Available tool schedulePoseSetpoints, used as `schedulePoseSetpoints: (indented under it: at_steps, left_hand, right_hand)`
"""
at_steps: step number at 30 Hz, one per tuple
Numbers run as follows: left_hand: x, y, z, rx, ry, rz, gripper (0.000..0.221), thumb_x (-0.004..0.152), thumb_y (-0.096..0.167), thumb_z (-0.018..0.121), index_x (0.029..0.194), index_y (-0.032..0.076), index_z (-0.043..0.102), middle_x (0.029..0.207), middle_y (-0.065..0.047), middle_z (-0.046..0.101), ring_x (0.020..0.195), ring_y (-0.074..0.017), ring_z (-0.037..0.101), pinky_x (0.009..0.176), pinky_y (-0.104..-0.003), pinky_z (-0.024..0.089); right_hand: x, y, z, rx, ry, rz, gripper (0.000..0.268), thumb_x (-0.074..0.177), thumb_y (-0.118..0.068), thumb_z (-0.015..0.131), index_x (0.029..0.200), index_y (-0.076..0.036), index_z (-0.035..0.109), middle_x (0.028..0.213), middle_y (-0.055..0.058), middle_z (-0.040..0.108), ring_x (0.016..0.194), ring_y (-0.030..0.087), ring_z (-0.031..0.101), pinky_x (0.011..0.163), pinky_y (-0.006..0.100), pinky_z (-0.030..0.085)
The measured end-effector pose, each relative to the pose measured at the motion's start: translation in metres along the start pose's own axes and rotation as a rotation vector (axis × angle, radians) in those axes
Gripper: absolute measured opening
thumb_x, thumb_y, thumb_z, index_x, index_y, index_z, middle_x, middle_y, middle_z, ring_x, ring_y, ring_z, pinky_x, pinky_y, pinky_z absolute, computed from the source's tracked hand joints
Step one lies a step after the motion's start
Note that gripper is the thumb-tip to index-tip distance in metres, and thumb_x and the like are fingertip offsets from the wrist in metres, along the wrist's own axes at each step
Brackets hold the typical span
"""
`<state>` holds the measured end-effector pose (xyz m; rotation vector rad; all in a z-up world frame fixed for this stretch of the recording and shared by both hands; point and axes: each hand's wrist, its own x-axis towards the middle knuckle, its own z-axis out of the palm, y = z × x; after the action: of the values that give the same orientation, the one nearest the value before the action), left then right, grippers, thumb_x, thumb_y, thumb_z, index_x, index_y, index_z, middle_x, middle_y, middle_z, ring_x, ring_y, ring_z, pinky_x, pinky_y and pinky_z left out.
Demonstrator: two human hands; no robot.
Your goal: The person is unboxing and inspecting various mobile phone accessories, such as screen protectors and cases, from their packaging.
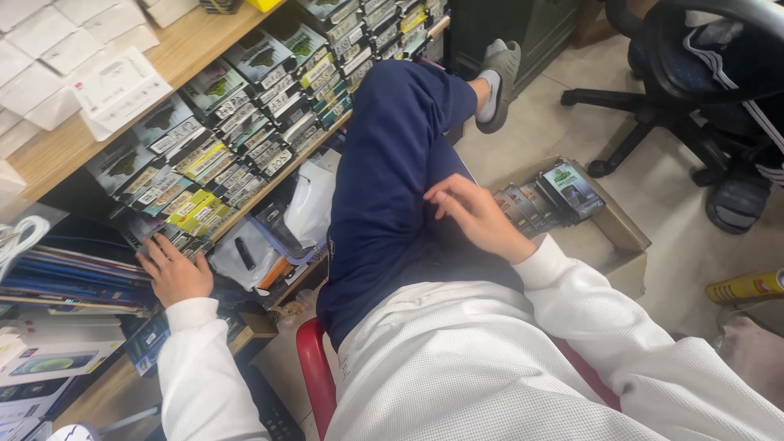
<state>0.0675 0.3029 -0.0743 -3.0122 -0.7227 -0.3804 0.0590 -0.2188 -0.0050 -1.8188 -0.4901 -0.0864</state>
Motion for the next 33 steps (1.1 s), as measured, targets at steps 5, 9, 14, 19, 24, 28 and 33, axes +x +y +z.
schedulePoseSetpoints:
  at_steps: [5, 9, 14, 19, 24, 28, 33]
  left_hand:
    - [-0.055, 0.074, -0.031, -0.236, 0.045, 0.192, 0.075, 0.103, 0.029, 0.056, 0.157, -0.008, 0.021, 0.155, -0.037, 0.023, 0.142, -0.0582, 0.017, 0.116, -0.067, 0.023]
    - [-0.109, 0.145, -0.097, -0.644, -0.093, 0.393, 0.062, 0.108, 0.021, 0.042, 0.153, -0.015, 0.022, 0.151, -0.045, 0.028, 0.141, -0.0603, 0.025, 0.115, -0.068, 0.023]
    - [-0.131, 0.189, -0.085, -0.749, 0.046, 0.751, 0.059, 0.108, 0.016, 0.050, 0.154, -0.012, 0.026, 0.155, -0.041, 0.026, 0.142, -0.0591, 0.025, 0.116, -0.064, 0.022]
    - [-0.140, 0.222, -0.078, -0.641, 0.049, 0.902, 0.060, 0.109, 0.026, 0.048, 0.161, 0.004, 0.028, 0.166, -0.024, 0.019, 0.150, -0.0528, 0.017, 0.113, -0.073, 0.020]
    - [-0.140, 0.242, -0.057, -0.585, 0.182, 0.879, 0.052, 0.105, 0.036, 0.048, 0.154, 0.017, 0.047, 0.164, -0.013, 0.034, 0.151, -0.0433, 0.023, 0.113, -0.071, 0.023]
    - [-0.142, 0.239, -0.050, -0.605, 0.196, 0.858, 0.051, 0.103, 0.035, 0.051, 0.151, 0.018, 0.052, 0.162, -0.012, 0.037, 0.151, -0.0417, 0.026, 0.114, -0.069, 0.026]
    - [-0.142, 0.238, -0.046, -0.630, 0.210, 0.842, 0.051, 0.100, 0.032, 0.054, 0.149, 0.016, 0.055, 0.161, -0.013, 0.039, 0.150, -0.0431, 0.028, 0.113, -0.069, 0.029]
  right_hand:
    - [-0.002, 0.055, -0.043, 0.014, 0.227, 0.114, 0.022, 0.109, -0.022, 0.050, 0.114, -0.008, 0.066, 0.085, 0.011, 0.068, 0.074, 0.018, 0.068, 0.069, 0.031, 0.052]
    - [-0.018, 0.160, -0.091, -0.095, 0.444, 0.193, 0.017, 0.113, -0.016, 0.053, 0.117, -0.008, 0.068, 0.094, 0.015, 0.069, 0.080, 0.022, 0.070, 0.071, 0.038, 0.058]
    - [-0.082, 0.305, -0.129, -0.054, 0.616, 0.655, 0.020, 0.106, -0.025, 0.062, 0.119, -0.010, 0.067, 0.106, 0.018, 0.069, 0.090, 0.028, 0.073, 0.077, 0.044, 0.059]
    - [-0.164, 0.437, -0.135, 0.078, 0.550, 0.914, 0.039, 0.108, -0.027, 0.054, 0.137, 0.000, 0.054, 0.113, 0.024, 0.065, 0.099, 0.035, 0.071, 0.086, 0.052, 0.058]
    - [-0.181, 0.416, -0.112, 0.152, 0.540, 1.138, 0.049, 0.099, -0.021, 0.056, 0.134, 0.013, 0.050, 0.122, 0.035, 0.057, 0.107, 0.044, 0.067, 0.091, 0.054, 0.056]
    - [-0.194, 0.442, -0.099, 0.087, 0.458, 1.137, 0.058, 0.102, -0.022, 0.059, 0.144, 0.013, 0.041, 0.127, 0.040, 0.055, 0.109, 0.047, 0.065, 0.091, 0.059, 0.054]
    - [-0.179, 0.476, -0.085, -0.215, 0.365, 1.050, 0.055, 0.098, -0.027, 0.068, 0.138, 0.007, 0.053, 0.130, 0.033, 0.057, 0.110, 0.047, 0.064, 0.075, 0.051, 0.062]
